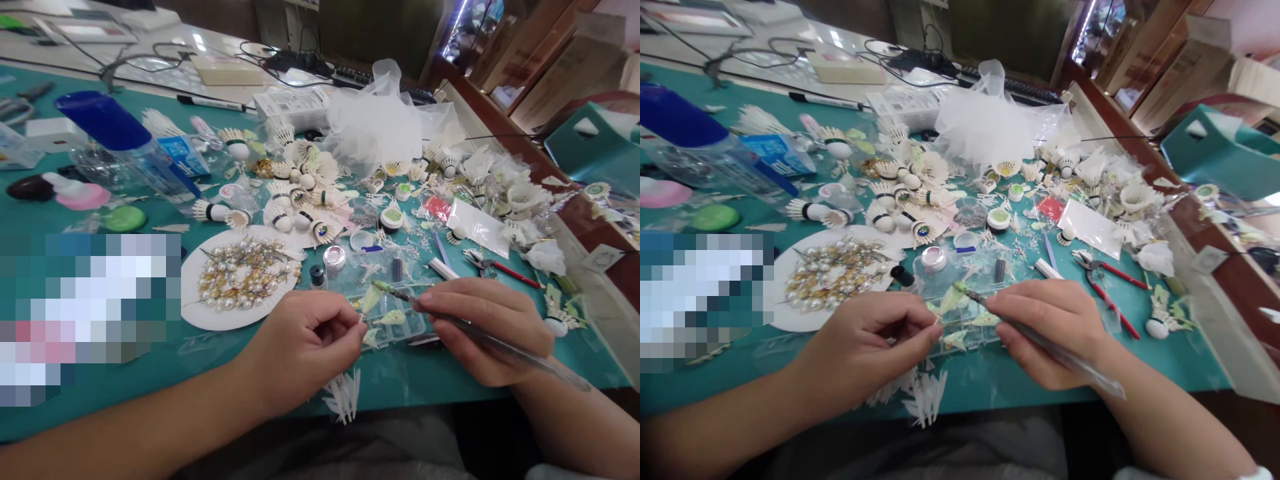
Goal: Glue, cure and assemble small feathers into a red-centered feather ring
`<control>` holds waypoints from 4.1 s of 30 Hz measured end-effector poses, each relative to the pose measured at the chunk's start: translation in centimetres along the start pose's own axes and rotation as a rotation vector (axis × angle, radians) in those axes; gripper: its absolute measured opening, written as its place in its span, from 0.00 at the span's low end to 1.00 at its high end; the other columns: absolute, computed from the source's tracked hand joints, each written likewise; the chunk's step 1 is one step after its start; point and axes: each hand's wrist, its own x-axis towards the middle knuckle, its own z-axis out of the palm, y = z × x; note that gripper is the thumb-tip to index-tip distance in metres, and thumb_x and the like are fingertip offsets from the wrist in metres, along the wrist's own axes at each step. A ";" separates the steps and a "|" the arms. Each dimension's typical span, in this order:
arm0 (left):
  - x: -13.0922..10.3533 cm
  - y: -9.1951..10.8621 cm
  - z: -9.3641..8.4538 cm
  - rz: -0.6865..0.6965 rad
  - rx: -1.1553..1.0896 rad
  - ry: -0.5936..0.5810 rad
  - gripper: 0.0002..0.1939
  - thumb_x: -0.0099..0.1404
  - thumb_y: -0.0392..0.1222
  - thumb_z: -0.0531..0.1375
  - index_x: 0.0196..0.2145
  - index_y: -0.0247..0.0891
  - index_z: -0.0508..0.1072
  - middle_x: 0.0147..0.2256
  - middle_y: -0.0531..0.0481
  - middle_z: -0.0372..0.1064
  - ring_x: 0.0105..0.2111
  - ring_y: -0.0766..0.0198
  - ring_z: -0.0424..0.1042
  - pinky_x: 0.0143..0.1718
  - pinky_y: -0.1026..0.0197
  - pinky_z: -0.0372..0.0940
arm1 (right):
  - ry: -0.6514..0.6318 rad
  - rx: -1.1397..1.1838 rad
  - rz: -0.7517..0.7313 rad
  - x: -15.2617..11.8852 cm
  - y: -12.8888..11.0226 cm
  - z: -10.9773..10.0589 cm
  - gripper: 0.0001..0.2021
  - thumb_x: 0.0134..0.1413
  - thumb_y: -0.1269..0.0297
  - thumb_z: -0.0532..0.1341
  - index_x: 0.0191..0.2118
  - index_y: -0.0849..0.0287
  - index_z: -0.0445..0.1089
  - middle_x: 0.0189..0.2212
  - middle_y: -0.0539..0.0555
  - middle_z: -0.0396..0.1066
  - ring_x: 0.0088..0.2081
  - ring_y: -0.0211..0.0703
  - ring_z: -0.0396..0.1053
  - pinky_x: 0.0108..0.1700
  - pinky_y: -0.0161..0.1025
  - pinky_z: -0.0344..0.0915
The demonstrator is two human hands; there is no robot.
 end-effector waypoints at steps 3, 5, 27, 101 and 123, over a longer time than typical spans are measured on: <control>0.1 0.0 0.0 0.003 -0.005 0.004 0.12 0.62 0.38 0.59 0.21 0.36 0.72 0.16 0.58 0.61 0.17 0.73 0.57 0.18 0.71 0.52 | -0.071 0.070 -0.054 0.1 -0.1 0.0 0.12 0.60 0.73 0.61 0.49 0.63 0.74 0.37 0.57 0.81 0.37 0.41 0.80 0.38 0.34 0.76; 0.0 0.0 0.0 0.007 0.000 0.007 0.13 0.62 0.38 0.58 0.20 0.36 0.72 0.16 0.58 0.60 0.17 0.73 0.57 0.18 0.71 0.51 | -0.107 0.078 -0.061 0.1 -0.1 0.1 0.12 0.61 0.73 0.60 0.50 0.62 0.73 0.37 0.57 0.81 0.36 0.40 0.79 0.38 0.35 0.76; -0.1 0.3 -0.2 -0.032 -0.003 -0.004 0.13 0.62 0.38 0.59 0.21 0.37 0.72 0.16 0.58 0.61 0.17 0.72 0.57 0.18 0.70 0.52 | -0.018 -0.046 -0.053 0.4 0.0 0.0 0.13 0.56 0.75 0.63 0.48 0.61 0.75 0.36 0.57 0.81 0.36 0.41 0.80 0.35 0.32 0.75; 0.3 0.8 -0.6 -0.083 -0.038 -0.012 0.16 0.66 0.41 0.56 0.21 0.37 0.72 0.17 0.57 0.63 0.17 0.71 0.63 0.20 0.69 0.58 | -0.065 -0.029 -0.122 0.2 -0.3 -0.4 0.11 0.60 0.74 0.60 0.48 0.64 0.73 0.36 0.58 0.81 0.36 0.41 0.79 0.35 0.36 0.75; 0.1 0.4 -0.4 0.015 0.040 0.027 0.16 0.67 0.38 0.56 0.20 0.37 0.69 0.17 0.59 0.59 0.19 0.72 0.57 0.21 0.70 0.54 | -0.109 -0.016 -0.114 0.1 -0.4 -0.3 0.11 0.62 0.74 0.59 0.50 0.63 0.72 0.38 0.58 0.81 0.38 0.41 0.80 0.38 0.36 0.76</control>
